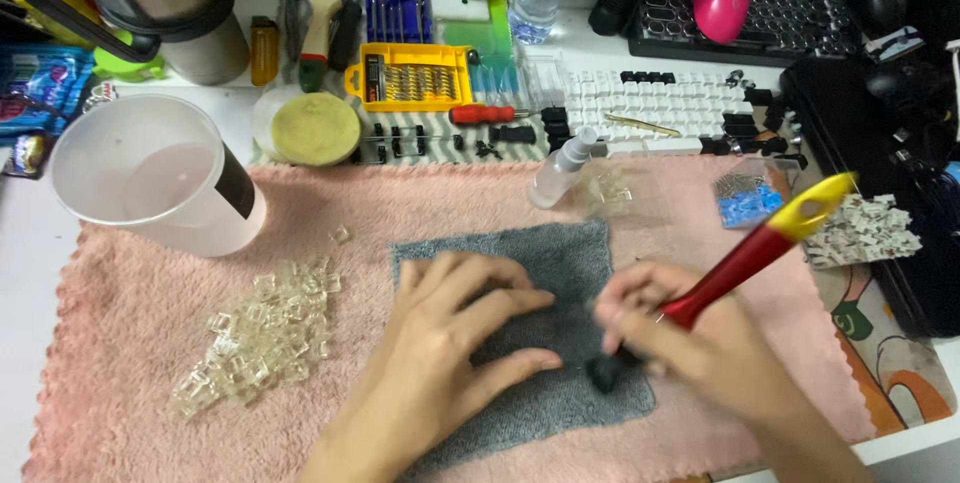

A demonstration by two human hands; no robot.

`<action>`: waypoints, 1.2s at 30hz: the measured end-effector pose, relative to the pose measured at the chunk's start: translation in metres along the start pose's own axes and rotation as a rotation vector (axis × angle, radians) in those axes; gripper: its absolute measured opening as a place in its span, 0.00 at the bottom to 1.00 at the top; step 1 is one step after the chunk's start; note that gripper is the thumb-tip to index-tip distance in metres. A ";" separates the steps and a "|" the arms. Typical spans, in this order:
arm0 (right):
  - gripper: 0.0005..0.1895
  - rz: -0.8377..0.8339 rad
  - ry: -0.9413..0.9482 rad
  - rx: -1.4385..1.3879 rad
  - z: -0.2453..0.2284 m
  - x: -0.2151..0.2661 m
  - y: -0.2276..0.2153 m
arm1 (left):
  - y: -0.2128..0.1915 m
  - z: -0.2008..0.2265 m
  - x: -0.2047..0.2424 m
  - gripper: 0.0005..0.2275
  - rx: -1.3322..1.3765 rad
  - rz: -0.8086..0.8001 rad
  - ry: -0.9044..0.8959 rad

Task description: The person uses a red-handled brush to clean small transparent keyboard keycaps one by one on a gray cloth. They pick up each keycap, brush its surfaces, and place it back down, repeating the process throughout the clip.

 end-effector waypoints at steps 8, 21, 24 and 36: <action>0.12 0.272 -0.178 -0.241 -0.032 -0.052 -0.024 | -0.010 -0.026 0.008 0.20 -0.278 -0.077 -0.137; 0.07 0.105 -0.198 -0.253 -0.004 -0.017 -0.018 | 0.007 -0.010 0.005 0.10 -0.117 -0.119 -0.041; 0.12 0.108 -0.182 0.098 -0.010 -0.003 -0.011 | 0.013 -0.004 0.002 0.07 -0.048 -0.105 0.014; 0.10 -0.011 -0.651 0.500 -0.037 0.016 0.035 | 0.012 -0.015 0.007 0.19 -0.113 -0.148 -0.015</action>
Point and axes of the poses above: each hand's wrist, its own x-axis away from the middle knuckle, its own y-axis out of the palm, z = x × y, the point moved 2 cm from there along -x, towards the middle knuckle, and after that the axes turned 6 degrees about -x, right-handed, at the moved point
